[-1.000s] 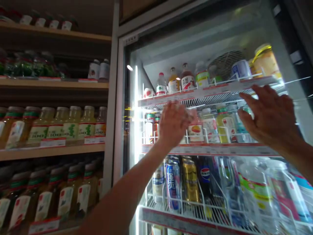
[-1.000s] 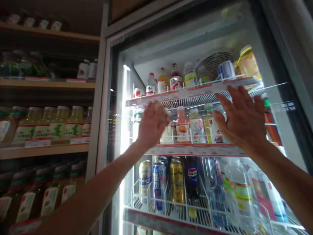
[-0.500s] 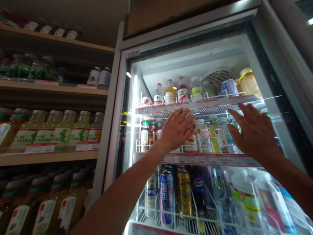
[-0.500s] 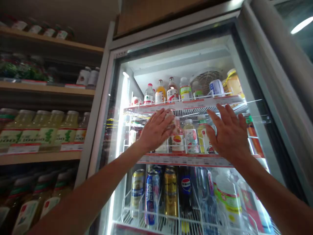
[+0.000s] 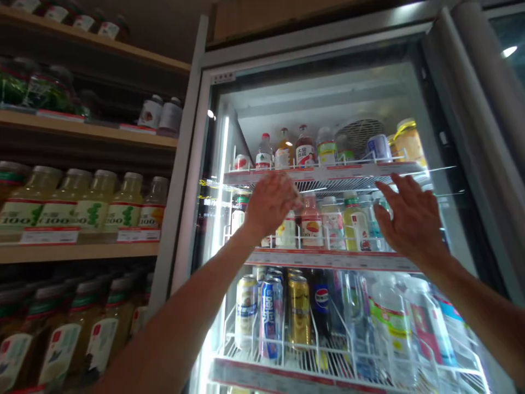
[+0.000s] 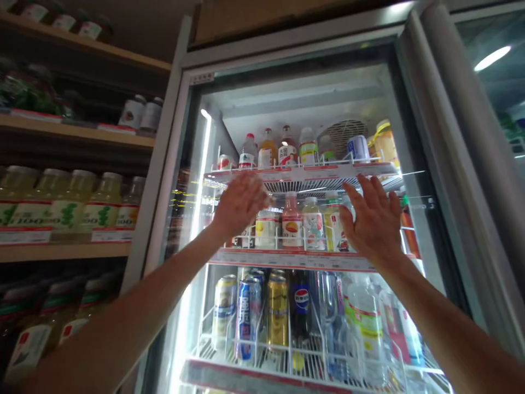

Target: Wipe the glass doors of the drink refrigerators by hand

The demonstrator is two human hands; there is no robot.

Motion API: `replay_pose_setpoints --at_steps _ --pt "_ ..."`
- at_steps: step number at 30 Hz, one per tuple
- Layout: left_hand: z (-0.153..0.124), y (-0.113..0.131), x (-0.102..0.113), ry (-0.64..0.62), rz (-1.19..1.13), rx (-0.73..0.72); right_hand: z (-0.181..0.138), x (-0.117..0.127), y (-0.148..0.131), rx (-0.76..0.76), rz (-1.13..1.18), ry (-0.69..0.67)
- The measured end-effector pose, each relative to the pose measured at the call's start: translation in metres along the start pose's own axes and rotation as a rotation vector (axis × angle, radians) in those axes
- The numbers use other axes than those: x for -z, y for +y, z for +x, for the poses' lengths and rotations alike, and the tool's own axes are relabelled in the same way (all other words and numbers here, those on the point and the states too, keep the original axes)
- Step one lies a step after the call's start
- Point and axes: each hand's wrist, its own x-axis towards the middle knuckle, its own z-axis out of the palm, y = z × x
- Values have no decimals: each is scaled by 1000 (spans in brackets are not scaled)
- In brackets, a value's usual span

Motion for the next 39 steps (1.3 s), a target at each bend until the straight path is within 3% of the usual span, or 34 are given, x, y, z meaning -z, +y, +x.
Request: replay_pose_setpoints --at_steps 2,4,6,8,10,11,13,16,18,20,22,24,26,29,31,32,34,37,39 --pt "11 -28 5 97 53 301 0 0 -1 1 -1 0" --pt "23 -28 1 146 72 442 0 -1 0 7 -7 -2" --pt "32 5 -11 99 39 340 -1 -3 1 16 -7 10" --pt "38 49 -24 25 -21 37 -1 -4 3 22 -5 25" --pt "40 72 -29 -24 -55 -160 -1 -4 3 20 -8 27" --pt "40 69 -27 -41 -63 -207 -1 -3 3 19 -9 17" --pt "37 37 -16 -44 -55 -158 0 -1 1 14 -9 -3" --pt "33 -25 1 118 25 237 1 1 -2 2 -22 -7" --pt "31 -31 3 171 62 368 0 0 -2 -3 -35 -1" --pt "29 -1 -4 140 47 272 -1 -2 -1 -1 -39 15" --pt "27 39 -13 60 -7 -20 -2 -4 2 15 -31 38" --pt "28 57 -16 3 -40 -211 -2 -5 4 30 -23 57" --pt "29 38 -9 -7 -45 -179 -3 -5 4 36 -20 55" --pt "33 -22 8 113 5 171 -2 -3 3 18 -16 54" --pt "34 -39 10 194 37 312 -2 -3 1 7 -1 56" --pt "34 -33 7 205 41 321 -2 -4 1 5 11 58" --pt "35 5 -6 161 18 218 -3 -5 0 2 34 63" --pt "37 71 -26 43 -62 -168 -3 -4 2 -5 38 60" --pt "41 79 -27 -13 -102 -337 -2 0 7 18 18 29"
